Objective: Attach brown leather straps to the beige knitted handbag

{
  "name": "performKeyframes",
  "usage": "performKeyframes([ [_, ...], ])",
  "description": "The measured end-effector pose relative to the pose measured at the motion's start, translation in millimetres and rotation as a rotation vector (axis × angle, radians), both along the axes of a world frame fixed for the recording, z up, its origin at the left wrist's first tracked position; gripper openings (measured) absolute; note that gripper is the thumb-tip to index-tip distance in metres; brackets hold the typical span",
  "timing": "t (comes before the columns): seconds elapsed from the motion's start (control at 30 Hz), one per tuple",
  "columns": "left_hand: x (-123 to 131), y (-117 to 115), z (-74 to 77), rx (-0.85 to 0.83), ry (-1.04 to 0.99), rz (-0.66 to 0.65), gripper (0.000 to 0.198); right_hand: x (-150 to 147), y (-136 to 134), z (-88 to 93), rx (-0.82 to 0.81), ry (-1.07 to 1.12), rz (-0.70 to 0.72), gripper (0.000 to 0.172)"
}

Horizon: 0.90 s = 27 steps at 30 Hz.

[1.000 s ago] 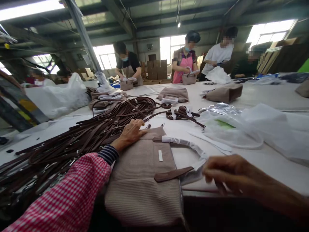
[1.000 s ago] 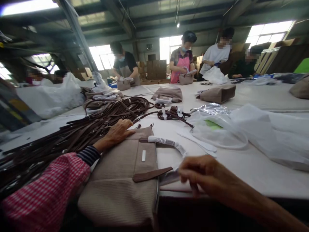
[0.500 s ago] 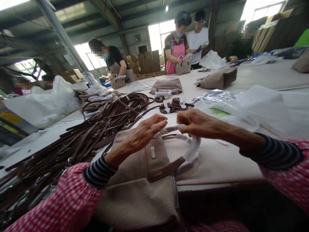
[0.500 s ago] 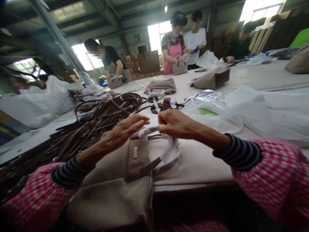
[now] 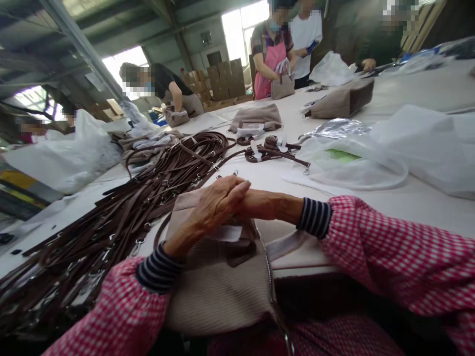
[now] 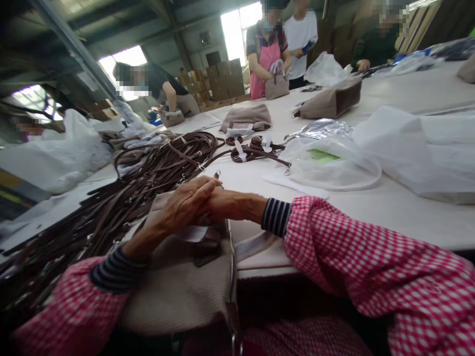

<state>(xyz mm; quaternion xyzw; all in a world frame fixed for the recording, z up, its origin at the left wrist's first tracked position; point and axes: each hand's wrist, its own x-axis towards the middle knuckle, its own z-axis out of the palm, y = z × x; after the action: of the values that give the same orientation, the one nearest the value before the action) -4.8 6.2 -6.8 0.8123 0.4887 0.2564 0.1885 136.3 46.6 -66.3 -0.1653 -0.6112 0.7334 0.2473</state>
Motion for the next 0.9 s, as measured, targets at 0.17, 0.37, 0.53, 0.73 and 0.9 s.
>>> performKeyframes([
  [0.17, -22, 4, -43.8, 0.104, -0.009, 0.044, 0.038, 57, 13, 6.7, 0.177, -0.216, -0.249, 0.02],
  [0.37, -14, 10, -36.8, 0.089, 0.213, 0.295, 0.026, 44, 53, 7.9, 0.859, -0.643, -0.467, 0.025],
  [0.53, -19, 15, -38.5, 0.005, 0.113, 0.479, 0.031, 11, 77, -4.9, 0.897, -0.717, -0.403, 0.017],
  [0.73, -39, 28, -64.6, 0.02, 0.127, 0.426, 0.034, 10, 83, -7.3, 1.116, -0.809, -0.43, 0.018],
  [0.9, -56, 44, -97.3, 0.172, 0.177, 0.426, 0.029, 21, 77, -1.3, 1.387, -0.875, -0.324, 0.013],
])
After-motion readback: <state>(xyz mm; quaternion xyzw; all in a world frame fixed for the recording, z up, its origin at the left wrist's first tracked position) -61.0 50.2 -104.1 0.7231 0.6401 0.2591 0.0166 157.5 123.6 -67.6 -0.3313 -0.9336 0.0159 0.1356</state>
